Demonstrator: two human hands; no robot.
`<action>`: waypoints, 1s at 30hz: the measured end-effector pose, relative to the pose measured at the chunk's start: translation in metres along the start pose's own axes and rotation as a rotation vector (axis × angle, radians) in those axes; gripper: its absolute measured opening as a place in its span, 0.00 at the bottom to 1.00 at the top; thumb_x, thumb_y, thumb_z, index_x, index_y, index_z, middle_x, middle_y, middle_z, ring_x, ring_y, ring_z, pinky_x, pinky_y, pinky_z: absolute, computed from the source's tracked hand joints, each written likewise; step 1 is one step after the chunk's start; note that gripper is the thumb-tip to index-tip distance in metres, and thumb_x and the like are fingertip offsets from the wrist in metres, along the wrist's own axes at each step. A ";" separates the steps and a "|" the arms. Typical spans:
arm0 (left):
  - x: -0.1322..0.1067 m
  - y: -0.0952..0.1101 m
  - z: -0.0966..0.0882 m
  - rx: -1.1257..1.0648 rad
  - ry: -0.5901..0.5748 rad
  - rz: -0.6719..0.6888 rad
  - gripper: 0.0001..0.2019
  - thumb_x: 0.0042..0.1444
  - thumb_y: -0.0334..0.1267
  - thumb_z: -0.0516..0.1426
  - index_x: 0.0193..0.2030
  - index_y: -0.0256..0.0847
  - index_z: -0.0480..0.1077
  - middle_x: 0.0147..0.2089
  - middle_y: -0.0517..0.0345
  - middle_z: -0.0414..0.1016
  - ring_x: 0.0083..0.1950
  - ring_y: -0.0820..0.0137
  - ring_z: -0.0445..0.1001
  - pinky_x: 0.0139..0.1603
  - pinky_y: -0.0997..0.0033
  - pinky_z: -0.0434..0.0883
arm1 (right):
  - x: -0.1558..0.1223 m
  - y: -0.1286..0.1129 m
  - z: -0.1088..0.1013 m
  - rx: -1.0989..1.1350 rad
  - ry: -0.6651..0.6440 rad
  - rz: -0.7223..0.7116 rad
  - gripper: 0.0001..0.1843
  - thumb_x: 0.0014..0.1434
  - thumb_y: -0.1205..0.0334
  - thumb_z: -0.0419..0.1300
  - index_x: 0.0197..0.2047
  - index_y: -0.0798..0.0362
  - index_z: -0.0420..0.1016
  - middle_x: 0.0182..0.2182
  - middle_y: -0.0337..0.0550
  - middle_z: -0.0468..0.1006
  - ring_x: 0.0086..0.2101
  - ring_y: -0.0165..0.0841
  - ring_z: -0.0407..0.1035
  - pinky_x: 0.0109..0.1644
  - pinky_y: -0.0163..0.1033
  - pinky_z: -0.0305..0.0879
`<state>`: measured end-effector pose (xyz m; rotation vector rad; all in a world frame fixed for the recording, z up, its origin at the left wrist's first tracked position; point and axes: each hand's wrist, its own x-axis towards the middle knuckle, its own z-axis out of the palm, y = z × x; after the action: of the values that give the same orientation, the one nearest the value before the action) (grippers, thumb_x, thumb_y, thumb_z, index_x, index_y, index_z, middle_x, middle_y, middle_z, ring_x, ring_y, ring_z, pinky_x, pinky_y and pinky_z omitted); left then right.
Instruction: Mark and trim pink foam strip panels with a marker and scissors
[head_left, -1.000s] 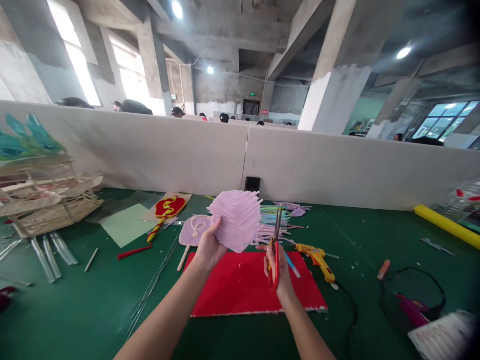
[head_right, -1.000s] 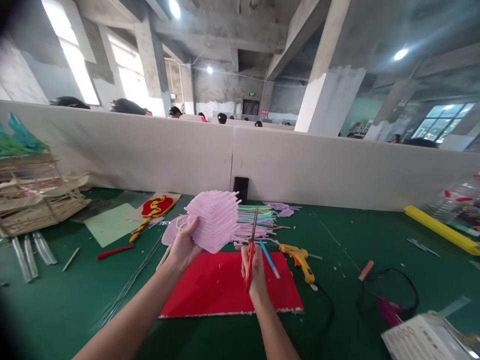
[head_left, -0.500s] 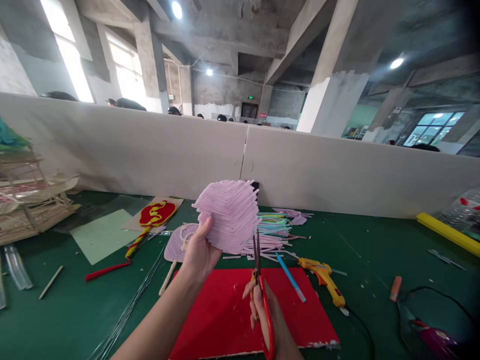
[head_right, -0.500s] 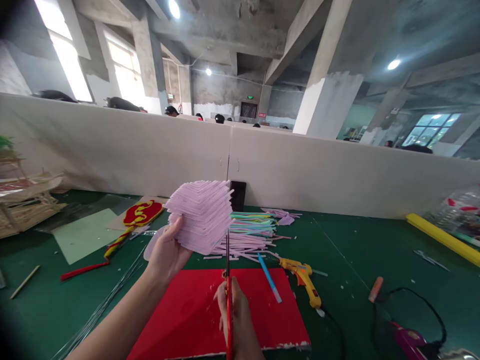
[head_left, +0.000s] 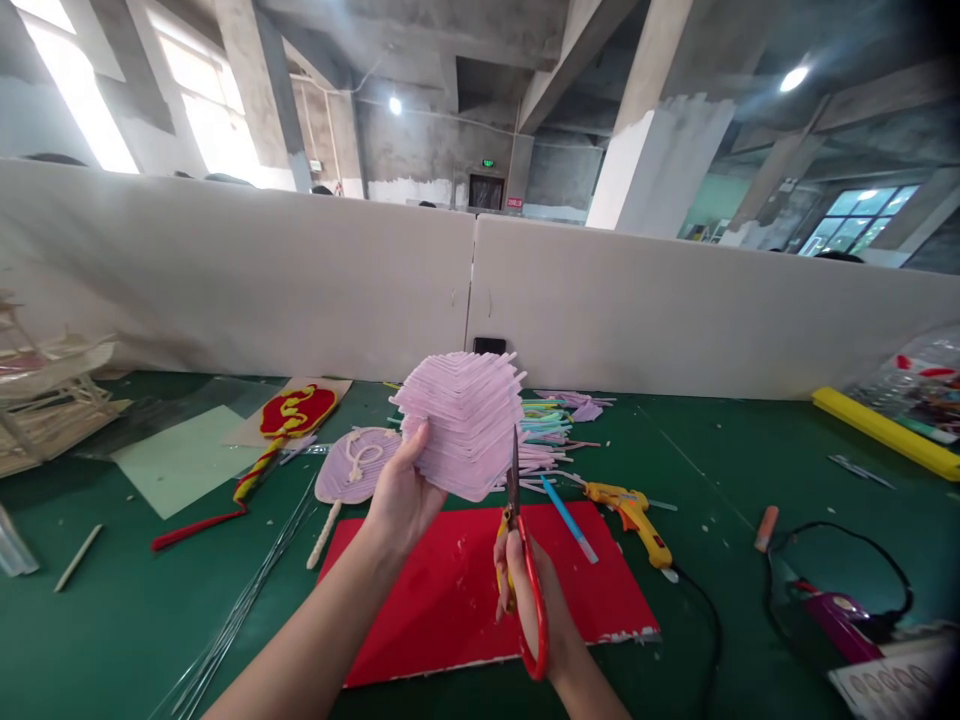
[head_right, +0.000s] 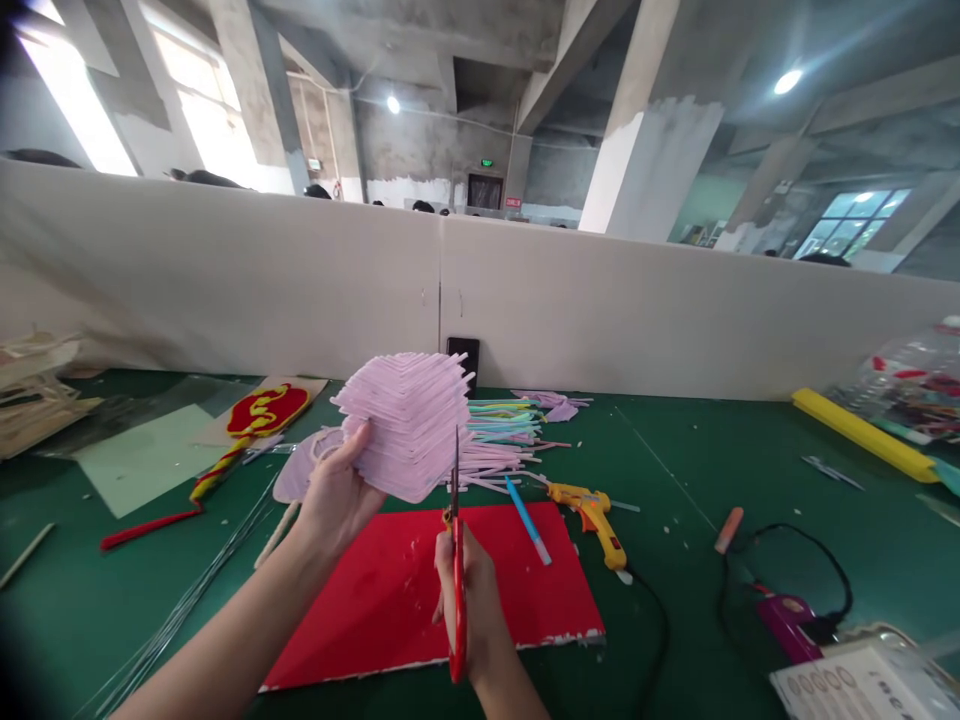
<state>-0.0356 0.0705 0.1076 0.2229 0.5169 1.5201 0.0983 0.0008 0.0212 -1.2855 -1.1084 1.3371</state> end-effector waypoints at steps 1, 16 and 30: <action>0.000 -0.001 0.000 0.002 0.001 -0.001 0.15 0.64 0.27 0.50 0.55 0.37 0.70 0.40 0.52 0.83 0.52 0.62 0.78 0.61 0.58 0.70 | -0.001 -0.002 0.000 -0.002 0.001 -0.002 0.35 0.50 0.23 0.48 0.31 0.51 0.62 0.19 0.29 0.56 0.16 0.23 0.54 0.17 0.30 0.58; 0.001 -0.005 -0.004 0.026 -0.038 -0.002 0.15 0.63 0.28 0.53 0.55 0.38 0.70 0.43 0.51 0.82 0.54 0.60 0.76 0.61 0.58 0.70 | -0.003 -0.009 0.000 0.078 0.031 -0.004 0.33 0.45 0.26 0.58 0.28 0.51 0.62 0.19 0.29 0.57 0.15 0.24 0.56 0.14 0.30 0.61; -0.003 -0.012 -0.003 0.016 -0.024 0.001 0.14 0.64 0.27 0.52 0.53 0.37 0.71 0.43 0.52 0.82 0.54 0.63 0.77 0.62 0.59 0.69 | -0.003 -0.007 0.001 0.142 0.058 0.036 0.34 0.46 0.25 0.56 0.27 0.51 0.64 0.16 0.28 0.58 0.14 0.24 0.56 0.13 0.30 0.61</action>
<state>-0.0258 0.0666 0.1004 0.2531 0.5098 1.5127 0.0977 -0.0013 0.0286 -1.2367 -0.9374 1.3717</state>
